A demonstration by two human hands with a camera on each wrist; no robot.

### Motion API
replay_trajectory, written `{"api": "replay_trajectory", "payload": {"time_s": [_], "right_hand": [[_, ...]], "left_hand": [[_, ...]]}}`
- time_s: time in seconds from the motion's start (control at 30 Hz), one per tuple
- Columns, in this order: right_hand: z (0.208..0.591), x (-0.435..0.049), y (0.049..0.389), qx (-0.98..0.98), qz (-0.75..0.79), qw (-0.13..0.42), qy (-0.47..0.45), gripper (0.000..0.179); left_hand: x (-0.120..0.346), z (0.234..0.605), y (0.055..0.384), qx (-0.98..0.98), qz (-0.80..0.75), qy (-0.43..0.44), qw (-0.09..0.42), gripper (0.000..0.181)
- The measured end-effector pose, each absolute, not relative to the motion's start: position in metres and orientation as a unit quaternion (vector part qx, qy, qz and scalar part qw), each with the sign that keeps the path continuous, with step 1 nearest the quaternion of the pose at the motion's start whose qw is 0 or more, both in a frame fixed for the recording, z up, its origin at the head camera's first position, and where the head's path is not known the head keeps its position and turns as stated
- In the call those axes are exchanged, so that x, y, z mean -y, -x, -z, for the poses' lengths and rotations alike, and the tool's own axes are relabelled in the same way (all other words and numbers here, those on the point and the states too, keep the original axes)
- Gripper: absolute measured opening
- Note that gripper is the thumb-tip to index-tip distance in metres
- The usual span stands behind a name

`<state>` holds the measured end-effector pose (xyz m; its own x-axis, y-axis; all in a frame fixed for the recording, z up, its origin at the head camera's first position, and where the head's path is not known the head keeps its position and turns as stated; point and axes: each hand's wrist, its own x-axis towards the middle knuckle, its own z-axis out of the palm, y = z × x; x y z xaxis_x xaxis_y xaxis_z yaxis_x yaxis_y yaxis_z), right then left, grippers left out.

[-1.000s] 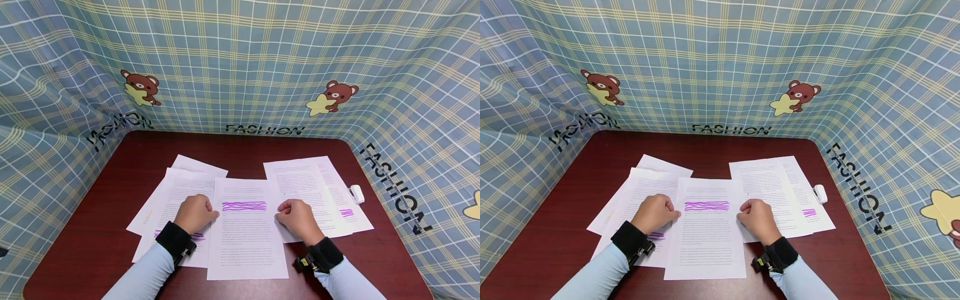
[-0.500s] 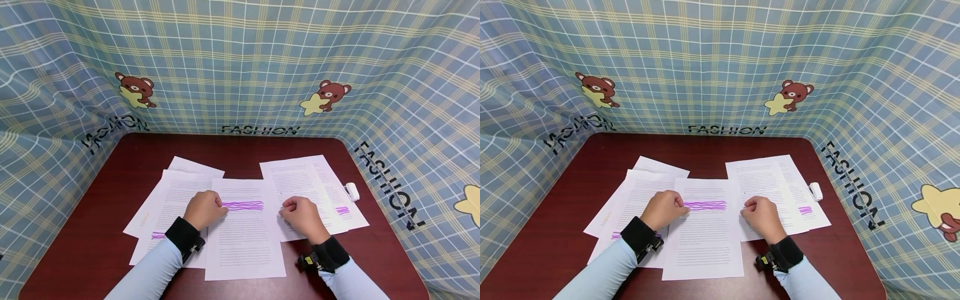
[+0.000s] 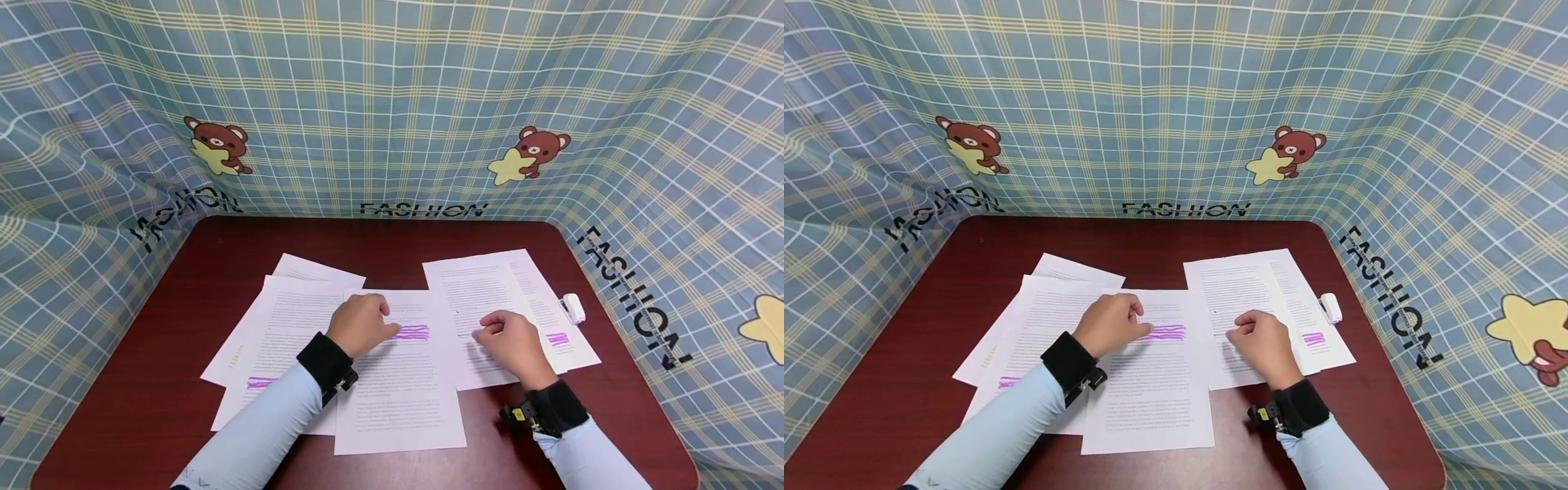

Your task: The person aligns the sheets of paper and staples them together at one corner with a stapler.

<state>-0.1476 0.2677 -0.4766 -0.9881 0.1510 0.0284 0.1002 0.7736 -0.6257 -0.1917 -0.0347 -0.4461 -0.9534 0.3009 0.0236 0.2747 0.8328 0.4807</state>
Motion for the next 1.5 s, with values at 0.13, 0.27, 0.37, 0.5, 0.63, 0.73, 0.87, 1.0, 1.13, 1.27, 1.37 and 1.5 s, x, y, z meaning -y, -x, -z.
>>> {"api": "replay_trajectory", "payload": {"time_s": [0.13,0.27,0.37,0.5,0.63,0.73,0.87,1.0,1.13,1.27,1.37,1.5], "right_hand": [[0.474,-0.278,0.147,0.941,-0.326,0.048,0.071,0.029],[0.473,-0.289,0.146,0.942,-0.321,0.061,0.075,0.031],[0.472,-0.296,0.146,0.943,-0.314,0.068,0.082,0.033],[0.471,-0.305,0.145,0.945,-0.305,0.072,0.095,0.034],[0.469,-0.313,0.145,0.945,-0.299,0.075,0.108,0.035],[0.47,-0.321,0.144,0.945,-0.295,0.077,0.12,0.037],[0.471,-0.331,0.144,0.945,-0.286,0.071,0.138,0.042],[0.472,-0.339,0.144,0.946,-0.278,0.052,0.158,0.05],[0.474,-0.347,0.144,0.945,-0.276,0.036,0.17,0.055],[0.474,-0.352,0.143,0.944,-0.277,0.024,0.177,0.058],[0.475,-0.355,0.142,0.944,-0.275,0.016,0.182,0.06],[0.477,-0.358,0.143,0.945,-0.269,0.009,0.185,0.062]], "left_hand": [[0.021,0.441,0.199,-0.959,-0.233,-0.157,0.037,0.04],[0.008,0.441,0.207,-0.962,-0.215,-0.164,0.044,0.046],[-0.001,0.444,0.213,-0.965,-0.197,-0.169,0.045,0.051],[-0.011,0.448,0.219,-0.968,-0.177,-0.173,0.034,0.059],[-0.022,0.45,0.225,-0.973,-0.144,-0.181,0.015,0.062],[-0.029,0.45,0.229,-0.974,-0.129,-0.186,0.008,0.063],[-0.039,0.451,0.234,-0.974,-0.128,-0.185,0.006,0.064],[-0.049,0.454,0.239,-0.976,-0.114,-0.186,0.004,0.062],[-0.061,0.459,0.245,-0.978,-0.098,-0.186,0.006,0.065],[-0.071,0.463,0.25,-0.979,-0.089,-0.182,0.015,0.065],[-0.076,0.467,0.254,-0.979,-0.086,-0.182,0.02,0.061],[-0.081,0.473,0.258,-0.979,-0.084,-0.182,0.025,0.06]]}}
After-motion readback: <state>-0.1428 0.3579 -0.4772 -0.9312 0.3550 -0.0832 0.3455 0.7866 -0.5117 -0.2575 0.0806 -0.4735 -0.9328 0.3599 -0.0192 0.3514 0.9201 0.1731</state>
